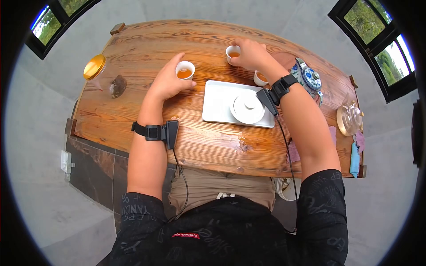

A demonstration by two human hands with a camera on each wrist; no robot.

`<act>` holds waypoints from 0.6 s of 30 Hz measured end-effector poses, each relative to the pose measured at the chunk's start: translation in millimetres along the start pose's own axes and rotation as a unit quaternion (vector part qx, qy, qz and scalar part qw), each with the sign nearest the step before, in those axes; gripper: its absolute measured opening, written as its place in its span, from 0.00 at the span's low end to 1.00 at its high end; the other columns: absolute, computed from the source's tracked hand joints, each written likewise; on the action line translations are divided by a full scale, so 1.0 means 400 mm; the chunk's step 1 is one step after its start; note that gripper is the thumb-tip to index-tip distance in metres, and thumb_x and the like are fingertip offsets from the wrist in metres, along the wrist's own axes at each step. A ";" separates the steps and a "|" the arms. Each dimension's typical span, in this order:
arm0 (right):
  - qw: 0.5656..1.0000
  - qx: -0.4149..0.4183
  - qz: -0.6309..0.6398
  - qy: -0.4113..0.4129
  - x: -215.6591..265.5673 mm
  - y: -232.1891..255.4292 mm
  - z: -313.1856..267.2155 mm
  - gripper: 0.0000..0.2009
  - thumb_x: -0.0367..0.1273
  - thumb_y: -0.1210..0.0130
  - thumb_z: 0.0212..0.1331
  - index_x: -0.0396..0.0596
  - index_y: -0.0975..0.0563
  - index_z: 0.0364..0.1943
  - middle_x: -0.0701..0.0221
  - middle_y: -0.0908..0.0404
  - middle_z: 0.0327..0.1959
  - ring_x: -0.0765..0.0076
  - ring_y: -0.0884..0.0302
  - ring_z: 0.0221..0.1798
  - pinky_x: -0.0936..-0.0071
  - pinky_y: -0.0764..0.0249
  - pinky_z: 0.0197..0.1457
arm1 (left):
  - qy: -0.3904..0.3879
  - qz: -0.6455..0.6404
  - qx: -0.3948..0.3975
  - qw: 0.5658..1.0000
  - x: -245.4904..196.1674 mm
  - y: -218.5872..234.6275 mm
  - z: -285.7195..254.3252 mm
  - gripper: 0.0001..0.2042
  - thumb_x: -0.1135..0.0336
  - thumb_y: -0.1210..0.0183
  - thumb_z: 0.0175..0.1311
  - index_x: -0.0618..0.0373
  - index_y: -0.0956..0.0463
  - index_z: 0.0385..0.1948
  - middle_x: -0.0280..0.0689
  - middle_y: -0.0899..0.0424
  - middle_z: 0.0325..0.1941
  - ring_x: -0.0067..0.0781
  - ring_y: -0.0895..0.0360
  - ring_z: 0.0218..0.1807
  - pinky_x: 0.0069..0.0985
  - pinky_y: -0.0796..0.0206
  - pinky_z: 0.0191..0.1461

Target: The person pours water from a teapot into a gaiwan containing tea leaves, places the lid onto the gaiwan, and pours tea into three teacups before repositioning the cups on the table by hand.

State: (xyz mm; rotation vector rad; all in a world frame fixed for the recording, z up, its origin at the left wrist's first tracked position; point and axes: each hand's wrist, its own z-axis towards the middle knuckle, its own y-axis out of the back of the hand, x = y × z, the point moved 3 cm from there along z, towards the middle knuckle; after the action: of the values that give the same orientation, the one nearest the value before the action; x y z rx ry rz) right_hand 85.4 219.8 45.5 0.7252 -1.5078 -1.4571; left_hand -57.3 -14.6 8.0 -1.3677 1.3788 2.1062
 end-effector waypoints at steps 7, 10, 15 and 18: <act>1.000 0.021 0.008 -0.014 0.001 0.027 -0.039 0.36 0.52 0.31 0.54 0.49 0.24 0.65 0.57 0.13 0.54 0.50 0.17 0.59 0.50 0.30 0.66 | 0.002 -0.014 0.002 1.000 0.009 0.000 0.001 0.50 0.66 0.22 0.43 0.62 0.39 0.74 0.54 0.23 0.68 0.48 0.25 0.69 0.35 0.34 0.72; 1.000 -0.010 0.002 0.010 -0.034 0.059 -0.090 0.39 0.54 0.31 0.54 0.49 0.26 0.68 0.55 0.15 0.56 0.48 0.18 0.60 0.51 0.29 0.67 | -0.017 0.001 -0.011 1.000 0.014 0.000 0.003 0.49 0.66 0.23 0.43 0.63 0.38 0.74 0.50 0.19 0.63 0.43 0.23 0.65 0.33 0.33 0.70; 0.996 0.079 -0.040 0.015 -0.055 0.102 -0.195 0.38 0.51 0.32 0.55 0.46 0.26 0.67 0.52 0.15 0.55 0.44 0.18 0.59 0.51 0.25 0.64 | -0.007 0.002 -0.006 1.000 0.007 -0.002 0.004 0.49 0.65 0.23 0.44 0.62 0.38 0.74 0.52 0.21 0.65 0.45 0.24 0.67 0.34 0.33 0.70; 0.991 0.113 -0.070 0.012 -0.067 0.079 -0.212 0.34 0.45 0.32 0.55 0.44 0.25 0.65 0.49 0.15 0.52 0.42 0.17 0.56 0.51 0.24 0.62 | -0.008 -0.006 0.002 1.000 0.008 -0.006 0.006 0.50 0.64 0.23 0.43 0.63 0.39 0.74 0.54 0.23 0.67 0.48 0.24 0.68 0.35 0.34 0.71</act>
State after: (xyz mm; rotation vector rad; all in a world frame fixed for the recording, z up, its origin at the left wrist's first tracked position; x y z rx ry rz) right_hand 177.5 209.2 63.7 0.9985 -1.6490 -1.3861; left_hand -58.7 -12.2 4.3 -1.3523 1.3652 2.1019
